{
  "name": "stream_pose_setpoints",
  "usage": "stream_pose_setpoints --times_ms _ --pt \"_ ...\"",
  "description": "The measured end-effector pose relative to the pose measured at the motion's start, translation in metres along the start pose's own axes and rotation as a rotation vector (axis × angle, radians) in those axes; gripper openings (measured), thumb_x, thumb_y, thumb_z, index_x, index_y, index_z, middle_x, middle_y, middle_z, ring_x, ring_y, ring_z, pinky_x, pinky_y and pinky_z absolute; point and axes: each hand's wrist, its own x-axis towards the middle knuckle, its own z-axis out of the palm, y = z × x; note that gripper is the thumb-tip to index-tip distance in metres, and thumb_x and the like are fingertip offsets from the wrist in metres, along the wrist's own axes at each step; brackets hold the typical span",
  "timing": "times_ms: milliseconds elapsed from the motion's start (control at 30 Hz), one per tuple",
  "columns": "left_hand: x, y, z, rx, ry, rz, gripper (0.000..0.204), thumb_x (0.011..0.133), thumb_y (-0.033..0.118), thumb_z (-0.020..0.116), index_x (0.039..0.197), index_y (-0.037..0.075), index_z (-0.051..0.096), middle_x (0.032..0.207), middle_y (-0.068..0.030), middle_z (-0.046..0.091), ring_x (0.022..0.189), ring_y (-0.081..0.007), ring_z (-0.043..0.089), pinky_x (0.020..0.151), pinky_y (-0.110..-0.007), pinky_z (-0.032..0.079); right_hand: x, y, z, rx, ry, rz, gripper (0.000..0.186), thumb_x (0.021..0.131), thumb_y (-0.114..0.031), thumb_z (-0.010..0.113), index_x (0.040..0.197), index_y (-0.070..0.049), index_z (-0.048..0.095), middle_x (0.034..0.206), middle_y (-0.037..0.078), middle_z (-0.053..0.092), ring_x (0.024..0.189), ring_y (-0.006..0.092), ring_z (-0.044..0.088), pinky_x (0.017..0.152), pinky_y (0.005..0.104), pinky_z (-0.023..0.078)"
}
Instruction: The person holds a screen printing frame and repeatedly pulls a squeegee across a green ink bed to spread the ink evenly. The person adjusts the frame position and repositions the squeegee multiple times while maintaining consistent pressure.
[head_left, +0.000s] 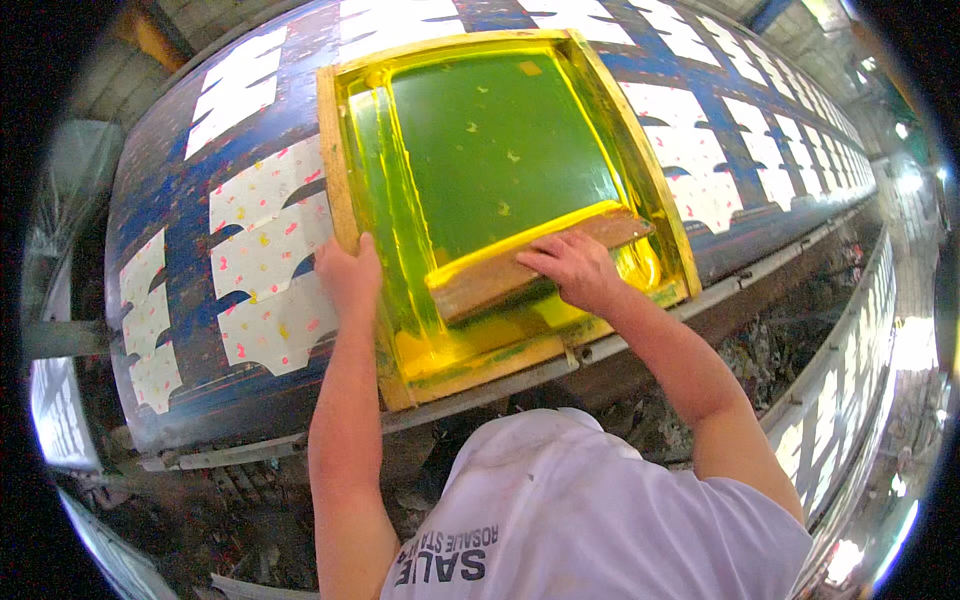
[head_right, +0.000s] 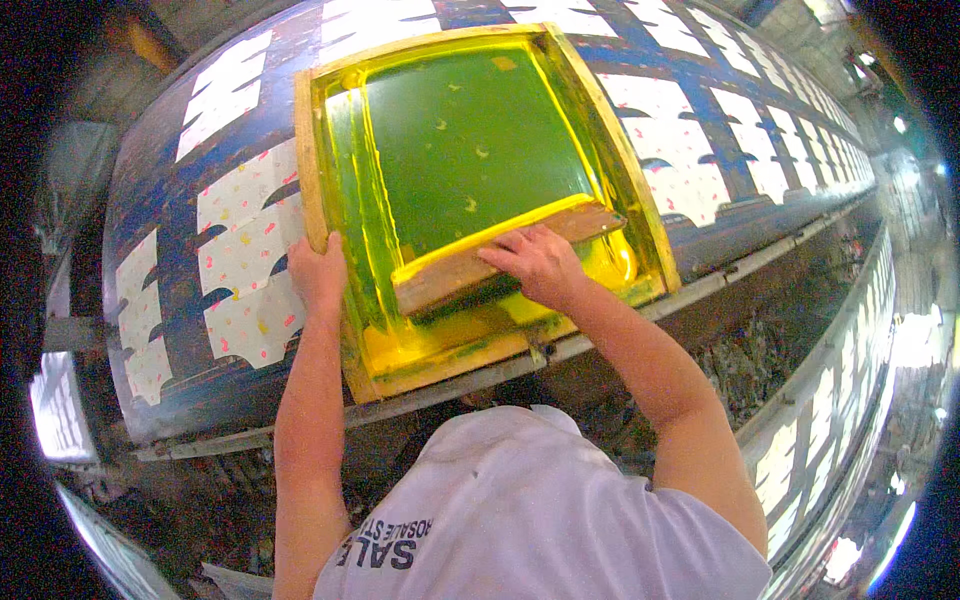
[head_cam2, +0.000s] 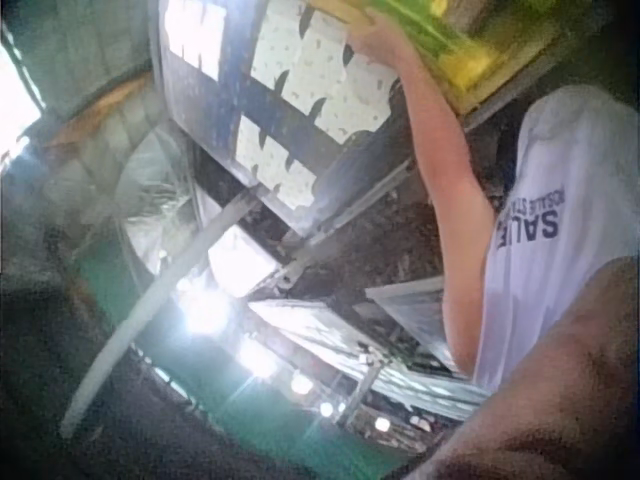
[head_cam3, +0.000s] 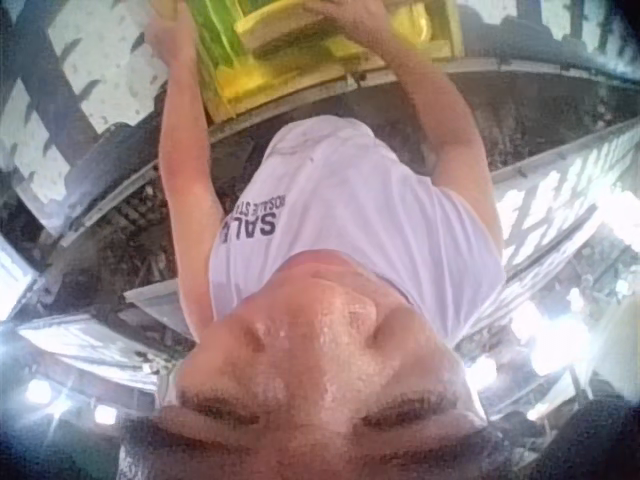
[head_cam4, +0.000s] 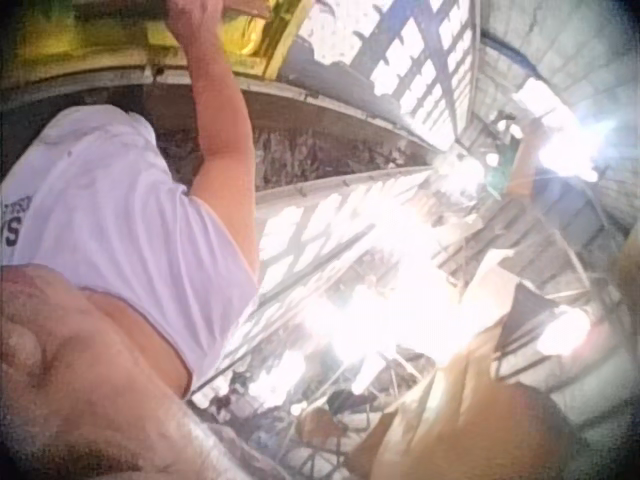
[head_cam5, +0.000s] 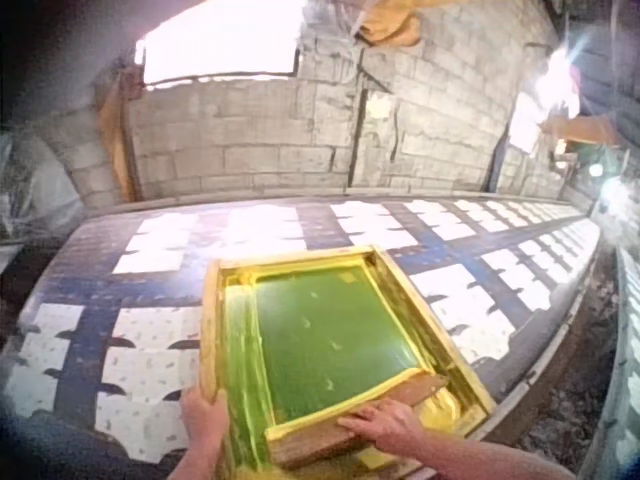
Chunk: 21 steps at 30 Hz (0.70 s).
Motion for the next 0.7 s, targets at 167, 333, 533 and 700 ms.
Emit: stream_pose_setpoints --times_ms 167,333,533,700 --pt "-0.002 0.009 -0.002 -0.074 0.033 -0.014 0.046 0.104 0.037 0.073 0.119 -0.007 0.074 0.117 -0.0288 0.071 0.114 -0.0492 0.067 0.100 -0.057 0.054 0.105 0.076 0.030 -0.029 0.051 -0.016 0.056 0.085 0.001 0.069 0.134 -0.025 0.079 0.121 0.009 0.079 0.106 0.0349 0.076 0.096 0.0487 0.061" --pt "-0.001 0.019 -0.005 0.064 0.012 -0.089 0.041 0.108 0.035 0.070 0.113 -0.006 0.074 0.113 -0.0258 0.071 0.109 -0.0472 0.067 0.096 -0.056 0.054 0.216 0.158 0.061 -0.077 0.044 -0.007 0.057 0.088 0.001 0.068 0.137 -0.027 0.078 0.117 0.012 0.079 0.100 0.0367 0.077 0.092 0.0507 0.063" --pt "-0.005 0.030 -0.001 0.128 0.107 -0.047 0.036 0.110 0.037 0.070 0.105 0.000 0.072 0.100 -0.0197 0.069 0.097 -0.0429 0.068 0.086 -0.055 0.054 0.333 0.233 0.080 -0.130 0.030 0.003 0.048 0.092 -0.006 0.067 0.134 -0.027 0.078 0.115 0.014 0.080 0.099 0.0388 0.080 0.089 0.0545 0.065" --pt "-0.002 0.034 0.000 0.179 0.097 -0.075 0.032 0.109 0.033 0.071 0.110 0.001 0.072 0.100 -0.0194 0.069 0.097 -0.0428 0.068 0.085 -0.054 0.054 0.383 0.274 0.073 -0.136 -0.049 0.046 0.052 0.093 -0.006 0.067 0.141 -0.025 0.075 0.125 0.013 0.080 0.114 0.0389 0.077 0.097 0.0549 0.063"
